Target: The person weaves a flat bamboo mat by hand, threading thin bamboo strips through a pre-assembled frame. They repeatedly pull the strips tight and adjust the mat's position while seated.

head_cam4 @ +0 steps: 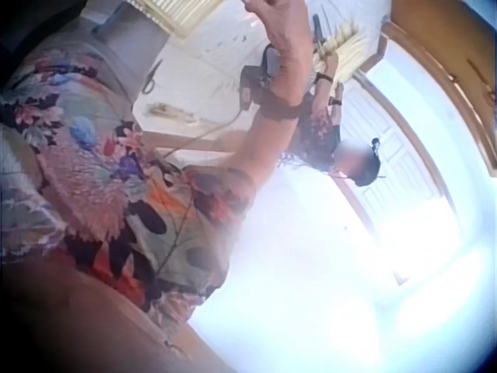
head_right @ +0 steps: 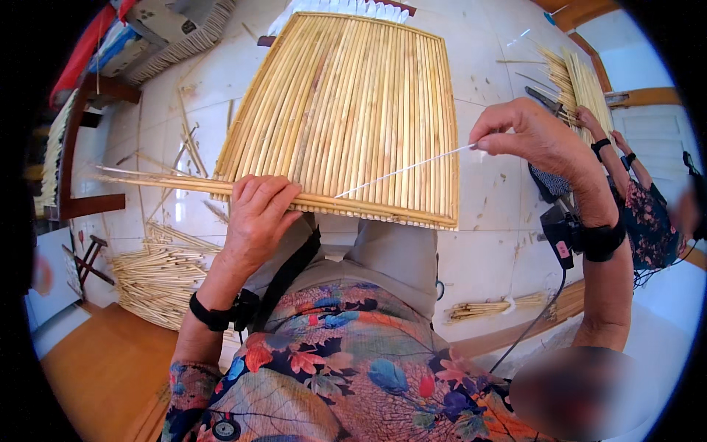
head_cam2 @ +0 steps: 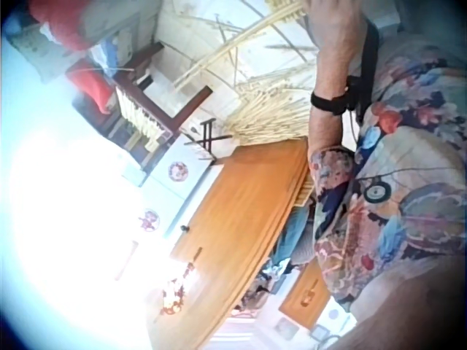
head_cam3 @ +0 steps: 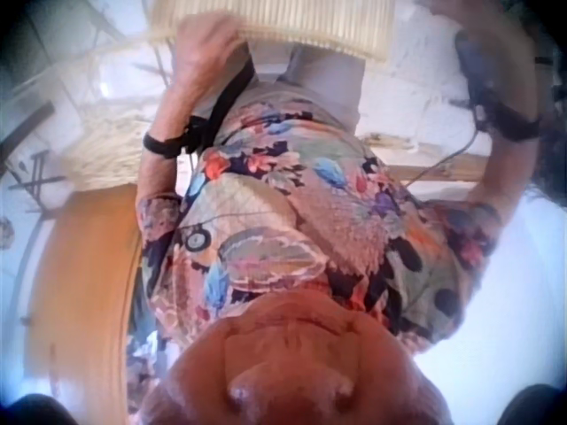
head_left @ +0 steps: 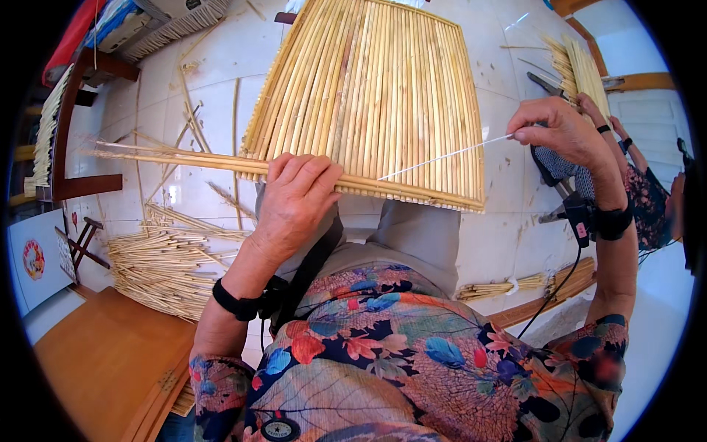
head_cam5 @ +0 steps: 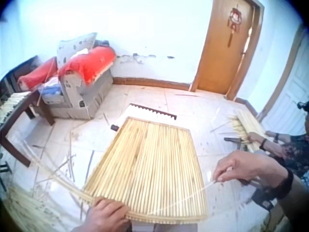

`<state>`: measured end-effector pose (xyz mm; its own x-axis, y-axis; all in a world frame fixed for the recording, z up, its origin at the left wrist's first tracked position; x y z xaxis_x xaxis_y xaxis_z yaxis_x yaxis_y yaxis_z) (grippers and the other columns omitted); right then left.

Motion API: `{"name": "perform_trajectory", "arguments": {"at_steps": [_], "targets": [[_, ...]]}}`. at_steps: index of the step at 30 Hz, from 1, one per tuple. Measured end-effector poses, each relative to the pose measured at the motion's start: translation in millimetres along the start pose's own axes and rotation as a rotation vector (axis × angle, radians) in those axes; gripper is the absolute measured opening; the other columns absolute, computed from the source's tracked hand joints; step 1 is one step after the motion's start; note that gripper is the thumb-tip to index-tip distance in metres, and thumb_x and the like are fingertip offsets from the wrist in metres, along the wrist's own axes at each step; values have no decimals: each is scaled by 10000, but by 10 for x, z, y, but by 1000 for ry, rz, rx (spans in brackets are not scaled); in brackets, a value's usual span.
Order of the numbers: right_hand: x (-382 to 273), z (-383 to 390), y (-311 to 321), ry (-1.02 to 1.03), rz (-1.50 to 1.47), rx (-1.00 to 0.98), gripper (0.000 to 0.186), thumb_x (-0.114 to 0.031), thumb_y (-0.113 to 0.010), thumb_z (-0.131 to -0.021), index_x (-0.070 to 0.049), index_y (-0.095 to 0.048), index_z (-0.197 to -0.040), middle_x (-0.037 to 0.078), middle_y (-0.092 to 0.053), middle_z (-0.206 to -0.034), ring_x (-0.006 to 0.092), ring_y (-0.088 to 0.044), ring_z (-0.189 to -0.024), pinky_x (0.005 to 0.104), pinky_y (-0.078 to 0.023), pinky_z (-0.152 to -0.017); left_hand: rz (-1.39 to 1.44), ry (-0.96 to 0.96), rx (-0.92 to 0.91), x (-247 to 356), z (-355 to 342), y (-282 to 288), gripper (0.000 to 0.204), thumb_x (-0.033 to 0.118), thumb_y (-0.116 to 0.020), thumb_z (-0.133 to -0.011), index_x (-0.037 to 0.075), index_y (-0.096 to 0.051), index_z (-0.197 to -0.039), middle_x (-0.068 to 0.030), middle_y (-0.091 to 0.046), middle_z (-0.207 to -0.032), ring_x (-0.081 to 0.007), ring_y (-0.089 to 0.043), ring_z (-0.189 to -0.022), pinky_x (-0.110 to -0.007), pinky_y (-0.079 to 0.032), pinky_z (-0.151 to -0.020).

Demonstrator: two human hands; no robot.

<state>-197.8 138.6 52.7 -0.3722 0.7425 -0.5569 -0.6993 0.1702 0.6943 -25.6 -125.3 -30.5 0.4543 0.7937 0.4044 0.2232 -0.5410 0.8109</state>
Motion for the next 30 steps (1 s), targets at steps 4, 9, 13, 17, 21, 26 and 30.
{"name": "perform_trajectory", "arguments": {"at_steps": [4, 9, 13, 17, 21, 26, 30], "targets": [[125, 25, 156, 41, 107, 187, 133, -127, -673, -875, 3, -697, -896, 33, -651, -789, 115, -570, -745, 245, -474, -717, 38, 25, -54, -35, -34, -5, 466, 69, -785, -642, 45, -639, -1084, -82, -590, -1066, -275, -568, -1007, -433, -415, -906], [368, 32, 263, 6, 35, 219, 94, -133, -667, -901, -42, -691, -906, 3, -604, -836, 84, -533, -741, 207, -453, -656, 95, 75, -121, -61, -84, 31, 422, 59, -772, -661, 40, -635, -1060, -79, -582, -1051, -269, -562, -993, -427, -408, -901], [605, 0, 366, 18, 72, 242, 84, -149, -653, -923, -71, -683, -927, -23, -587, -801, 56, -489, -678, 182, -410, -584, 125, 103, -162, -118, -81, 21, 418, 53, -774, -645, 37, -640, -1041, -84, -581, -1037, -280, -564, -973, -417, -418, -861], [852, -47, 488, 52, 72, 279, 144, -241, -651, -940, -99, -670, -951, -31, -576, -743, 28, -483, -586, 180, -410, -500, 86, 73, -167, -97, -64, -9, 421, 54, -774, -625, 36, -649, -1027, -84, -589, -1020, -276, -573, -959, -406, -428, -824], [863, -5, 619, 67, -62, 345, 145, -257, -622, -955, -117, -660, -960, -4, -598, -683, 16, -536, -488, 153, -475, -457, 83, 28, -101, -112, -42, -25, 405, 69, -775, -621, 32, -664, -1009, -84, -604, -1023, -264, -584, -949, -401, -434, -811], [839, -34, 610, 125, -415, 377, 201, -250, -615, -963, -81, -640, -1069, 67, -698, -840, 100, -693, -678, 207, -587, -630, 79, 2, -85, -113, -13, -18, 384, 89, -778, -629, 27, -675, -993, -77, -613, -1023, -251, -588, -938, -399, -448, -814], [897, -49, 537, 186, -781, 477, 260, -240, -602, -972, -56, -610, -1155, 119, -698, -1045, 146, -714, -907, 249, -608, -732, 86, -13, -64, -127, 1, -27, 362, 98, -767, -651, 28, -679, -995, -70, -614, -1008, -245, -589, -931, -399, -456, -820]]}}
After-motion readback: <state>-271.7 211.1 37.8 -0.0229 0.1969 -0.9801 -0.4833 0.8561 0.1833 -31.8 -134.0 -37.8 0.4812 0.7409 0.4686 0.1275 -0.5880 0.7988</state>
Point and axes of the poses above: each hand's wrist, its own z-axis away from the middle knuckle, its own y-axis out of the back of the hand, x = y × z, the point moved 7 cm from there along -z, towards the middle knuckle
